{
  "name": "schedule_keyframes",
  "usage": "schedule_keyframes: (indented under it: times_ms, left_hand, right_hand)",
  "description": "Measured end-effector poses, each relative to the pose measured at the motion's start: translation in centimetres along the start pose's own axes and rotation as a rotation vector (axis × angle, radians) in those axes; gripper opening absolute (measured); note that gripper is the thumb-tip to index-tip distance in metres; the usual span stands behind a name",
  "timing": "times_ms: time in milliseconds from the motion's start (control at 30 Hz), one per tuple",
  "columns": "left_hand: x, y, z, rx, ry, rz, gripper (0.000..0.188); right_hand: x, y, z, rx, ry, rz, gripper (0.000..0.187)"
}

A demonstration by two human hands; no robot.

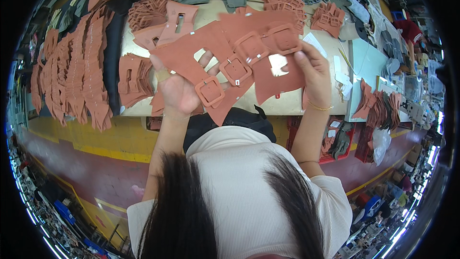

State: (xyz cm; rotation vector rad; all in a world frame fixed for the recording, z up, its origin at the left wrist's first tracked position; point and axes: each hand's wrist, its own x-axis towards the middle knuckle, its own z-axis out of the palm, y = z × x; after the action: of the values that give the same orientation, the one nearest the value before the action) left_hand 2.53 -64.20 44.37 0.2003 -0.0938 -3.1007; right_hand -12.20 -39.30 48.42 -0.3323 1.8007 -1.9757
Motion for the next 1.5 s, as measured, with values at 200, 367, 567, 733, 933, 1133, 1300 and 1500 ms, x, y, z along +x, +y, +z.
schedule_keyframes:
  times_ms: [200,367,567,733,933,1133,1300,1500]
  left_hand:
    - [0.6,0.0,-0.2,0.088,0.074,0.047,0.103]
    - [1.4,-0.6,-0.2,0.138,0.248,0.168,0.099]
    - [0.8,-1.2,-0.6,0.086,0.264,0.194,0.092]
    - [-0.2,-1.6,-2.8,0.078,0.173,0.167,0.085]
    - [-0.2,-2.1,-4.2,0.096,0.118,-0.020,0.076]
    - [0.2,-2.3,-4.4,0.220,0.320,0.073,0.072]
    - [0.7,-2.6,-5.0,0.190,0.238,-0.052,0.065]
    - [0.6,-3.8,-6.3,0.257,0.627,0.048,0.038]
  right_hand:
    - [-0.4,-3.2,-0.2,-0.147,0.113,-0.145,0.031]
    - [-1.0,-3.1,2.0,0.003,0.016,-0.165,0.030]
    - [-0.9,2.0,7.2,0.166,-0.244,0.083,0.031]
    - [0.2,5.7,8.4,-0.305,-0.235,0.019,0.029]
    - [-0.5,6.1,7.7,-0.461,-0.250,-0.081,0.026]
    - [-1.0,5.6,6.7,-0.422,-0.243,-0.107,0.026]
    - [-1.3,6.5,5.8,-0.354,-0.205,-0.114,0.027]
    - [-1.4,9.1,4.3,-0.554,0.107,-0.320,0.049]
